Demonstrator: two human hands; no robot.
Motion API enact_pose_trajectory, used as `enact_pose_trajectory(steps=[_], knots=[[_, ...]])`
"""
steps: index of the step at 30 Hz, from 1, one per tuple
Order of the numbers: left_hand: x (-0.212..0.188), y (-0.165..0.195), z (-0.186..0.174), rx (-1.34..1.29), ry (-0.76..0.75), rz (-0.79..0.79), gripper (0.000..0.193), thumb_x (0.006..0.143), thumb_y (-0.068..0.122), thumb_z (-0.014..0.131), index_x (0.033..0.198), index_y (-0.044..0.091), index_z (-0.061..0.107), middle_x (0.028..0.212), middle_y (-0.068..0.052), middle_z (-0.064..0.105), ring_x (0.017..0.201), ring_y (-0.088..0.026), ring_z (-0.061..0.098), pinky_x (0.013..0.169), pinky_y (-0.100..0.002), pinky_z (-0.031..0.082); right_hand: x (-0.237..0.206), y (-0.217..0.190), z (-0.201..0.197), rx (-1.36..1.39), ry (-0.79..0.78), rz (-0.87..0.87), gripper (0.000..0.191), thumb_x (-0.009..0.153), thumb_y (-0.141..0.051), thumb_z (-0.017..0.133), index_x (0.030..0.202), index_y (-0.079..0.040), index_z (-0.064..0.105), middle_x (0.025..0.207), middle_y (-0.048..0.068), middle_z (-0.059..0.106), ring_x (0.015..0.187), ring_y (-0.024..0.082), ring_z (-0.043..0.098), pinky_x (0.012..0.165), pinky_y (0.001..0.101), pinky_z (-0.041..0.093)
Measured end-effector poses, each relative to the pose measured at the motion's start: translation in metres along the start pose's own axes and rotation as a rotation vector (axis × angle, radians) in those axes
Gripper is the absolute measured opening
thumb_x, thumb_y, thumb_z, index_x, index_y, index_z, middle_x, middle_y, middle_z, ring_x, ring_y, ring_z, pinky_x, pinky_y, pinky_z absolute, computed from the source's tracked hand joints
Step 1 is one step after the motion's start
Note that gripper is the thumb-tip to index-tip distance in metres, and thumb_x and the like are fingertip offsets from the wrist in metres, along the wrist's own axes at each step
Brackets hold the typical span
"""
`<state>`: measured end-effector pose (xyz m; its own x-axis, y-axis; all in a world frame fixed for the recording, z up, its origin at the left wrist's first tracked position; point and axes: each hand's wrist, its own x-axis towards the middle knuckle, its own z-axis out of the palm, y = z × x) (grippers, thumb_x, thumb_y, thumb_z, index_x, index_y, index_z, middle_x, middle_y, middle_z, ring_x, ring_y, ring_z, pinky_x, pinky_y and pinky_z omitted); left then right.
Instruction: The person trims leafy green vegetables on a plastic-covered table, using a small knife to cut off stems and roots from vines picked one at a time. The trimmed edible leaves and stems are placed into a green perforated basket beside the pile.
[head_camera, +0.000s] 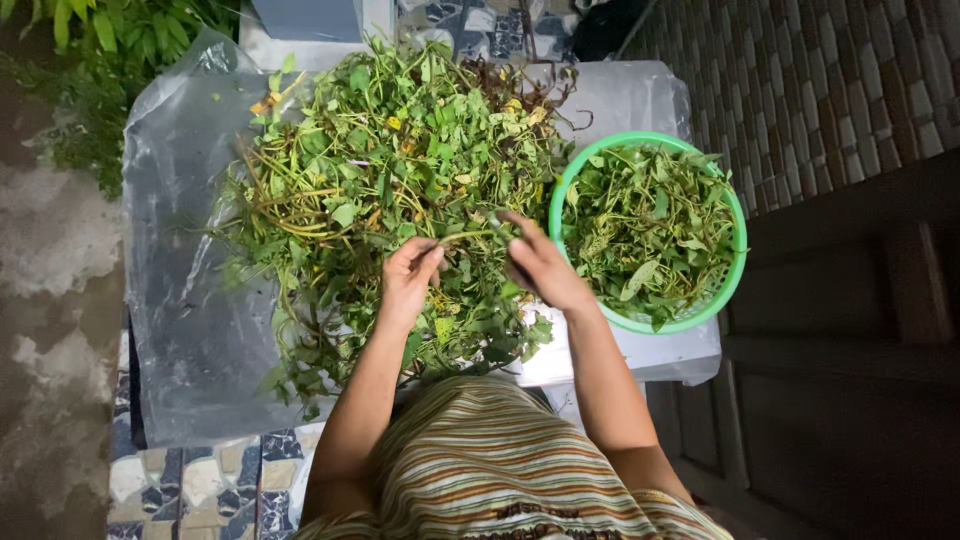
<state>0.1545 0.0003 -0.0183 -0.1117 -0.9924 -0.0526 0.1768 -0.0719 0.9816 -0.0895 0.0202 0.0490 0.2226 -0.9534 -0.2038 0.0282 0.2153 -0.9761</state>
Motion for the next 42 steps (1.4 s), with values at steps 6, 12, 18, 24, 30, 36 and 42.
enact_pose_trajectory(steps=[6, 12, 18, 24, 30, 36, 42], knots=[[0.0, 0.004, -0.001, -0.087, 0.078, 0.018, 0.01, 0.099, 0.008, 0.066, 0.106, 0.002, 0.07, 0.082, -0.001, 0.069, 0.061, -0.005, 0.055, 0.053, -0.021, 0.045, 0.003, -0.006, 0.014, 0.23, 0.019, -0.069, 0.052, 0.108, -0.036, 0.049, 0.149, -0.008, 0.037, 0.069, 0.0, 0.047, 0.055, 0.009, 0.041, 0.049, 0.024, 0.031], [0.002, 0.005, -0.005, -0.221, 0.113, -0.068, 0.011, 0.101, 0.013, 0.065, 0.106, 0.004, 0.069, 0.081, 0.0, 0.068, 0.059, -0.006, 0.056, 0.05, -0.019, 0.037, 0.008, 0.014, 0.015, 0.222, -0.089, 0.05, 0.048, 0.104, -0.041, 0.052, 0.143, -0.016, 0.04, 0.069, 0.0, 0.049, 0.054, 0.009, 0.042, 0.047, 0.0241, 0.032], [0.005, -0.007, 0.002, -0.329, 0.09, -0.115, 0.012, 0.1, 0.015, 0.065, 0.106, 0.006, 0.07, 0.08, 0.002, 0.068, 0.06, -0.005, 0.056, 0.052, -0.02, 0.043, 0.017, 0.031, 0.008, 0.583, -0.191, 0.123, 0.051, 0.101, -0.051, 0.057, 0.119, -0.003, 0.055, 0.072, 0.004, 0.055, 0.052, 0.011, 0.045, 0.044, 0.0249, 0.034], [0.002, -0.026, 0.021, -0.083, -0.025, -0.065, 0.01, 0.099, 0.009, 0.066, 0.103, 0.002, 0.071, 0.08, -0.001, 0.069, 0.062, -0.006, 0.058, 0.055, -0.021, 0.047, 0.024, 0.037, 0.0, -0.078, 0.296, -0.23, 0.039, 0.108, -0.044, 0.053, 0.113, -0.006, 0.057, 0.073, 0.003, 0.053, 0.061, 0.011, 0.047, 0.053, 0.0252, 0.038], [0.004, -0.035, 0.036, -0.093, 0.08, -0.131, 0.009, 0.097, 0.008, 0.068, 0.103, 0.002, 0.069, 0.079, -0.001, 0.068, 0.062, -0.005, 0.058, 0.056, -0.021, 0.048, 0.021, -0.006, -0.054, -0.75, 0.922, 0.091, 0.046, 0.108, -0.038, 0.05, 0.137, -0.003, 0.042, 0.072, 0.004, 0.066, 0.053, 0.017, 0.058, 0.045, 0.0343, 0.047], [0.013, -0.035, 0.036, -0.105, 0.037, -0.11, 0.01, 0.098, 0.008, 0.07, 0.106, 0.002, 0.071, 0.079, 0.001, 0.067, 0.063, -0.004, 0.055, 0.056, -0.021, 0.044, -0.001, -0.001, -0.052, -0.967, 0.606, -0.535, 0.057, 0.125, -0.022, 0.057, 0.159, -0.002, 0.016, 0.14, 0.037, 0.051, 0.116, 0.032, 0.066, 0.094, 0.0438, 0.053], [0.001, -0.034, 0.051, -0.11, -0.073, -0.206, 0.019, 0.099, 0.014, 0.065, 0.114, 0.003, 0.069, 0.082, 0.003, 0.066, 0.064, -0.004, 0.057, 0.051, -0.02, 0.038, -0.002, 0.026, 0.012, -0.637, 0.198, -0.044, 0.053, 0.101, -0.033, 0.061, 0.146, -0.008, 0.047, 0.09, 0.02, 0.07, 0.079, 0.035, 0.067, 0.071, 0.0436, 0.051]])
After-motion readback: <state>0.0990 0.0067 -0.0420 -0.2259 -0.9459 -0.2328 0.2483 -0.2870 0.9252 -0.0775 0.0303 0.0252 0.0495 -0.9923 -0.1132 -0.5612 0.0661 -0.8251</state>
